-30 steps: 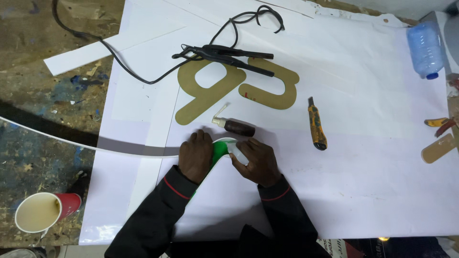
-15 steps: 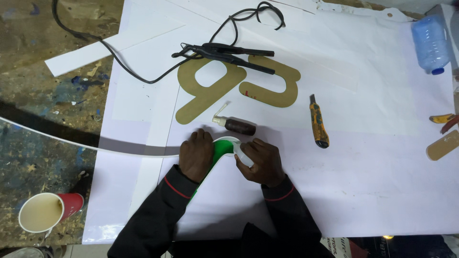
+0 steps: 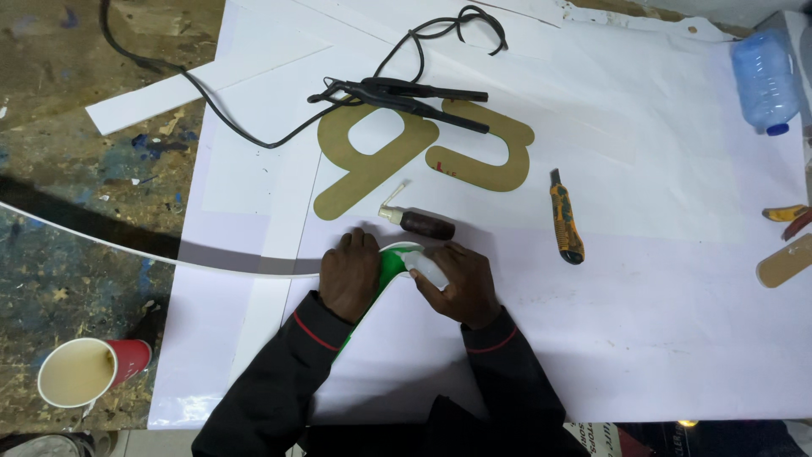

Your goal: The person applies adhesive from a squeeze bottle onto a green curved plastic piece and presses it onto a white surface. The person repeatedly applies adhesive and smooths the piece to ensure it adheres properly.

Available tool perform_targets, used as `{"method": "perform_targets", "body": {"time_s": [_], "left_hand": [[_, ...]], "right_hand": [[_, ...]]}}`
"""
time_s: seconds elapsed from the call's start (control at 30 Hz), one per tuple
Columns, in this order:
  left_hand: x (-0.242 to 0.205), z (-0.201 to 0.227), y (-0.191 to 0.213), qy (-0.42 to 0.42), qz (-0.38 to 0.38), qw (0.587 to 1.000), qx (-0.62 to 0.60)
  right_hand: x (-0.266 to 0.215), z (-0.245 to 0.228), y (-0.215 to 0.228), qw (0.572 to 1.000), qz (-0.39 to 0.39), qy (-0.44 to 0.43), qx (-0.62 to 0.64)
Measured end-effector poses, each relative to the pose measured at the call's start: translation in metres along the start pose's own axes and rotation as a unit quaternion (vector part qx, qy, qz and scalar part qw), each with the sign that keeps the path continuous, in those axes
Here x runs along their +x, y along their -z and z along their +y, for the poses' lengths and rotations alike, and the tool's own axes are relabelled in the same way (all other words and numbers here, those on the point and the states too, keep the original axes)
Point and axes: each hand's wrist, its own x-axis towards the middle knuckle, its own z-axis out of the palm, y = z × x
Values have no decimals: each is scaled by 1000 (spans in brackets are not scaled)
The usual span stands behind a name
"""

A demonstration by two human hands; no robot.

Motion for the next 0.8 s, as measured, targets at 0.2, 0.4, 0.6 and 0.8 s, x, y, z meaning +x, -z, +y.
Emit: {"method": "perform_targets", "body": {"time_s": [0.2, 0.4, 0.6, 0.8], "left_hand": [[3, 1, -7, 14, 6, 1000, 0], [1, 1, 0, 1, 30, 999, 15], [2, 0, -7, 3, 26, 999, 28], [2, 1, -9, 7, 19, 999, 25]], "right_hand": [[-64, 51, 3, 947, 178, -247, 106], [31, 29, 12, 928, 133, -294, 189], [29, 63, -6, 928, 75, -351, 97], [6, 23, -5, 954, 112, -234, -151]]}}
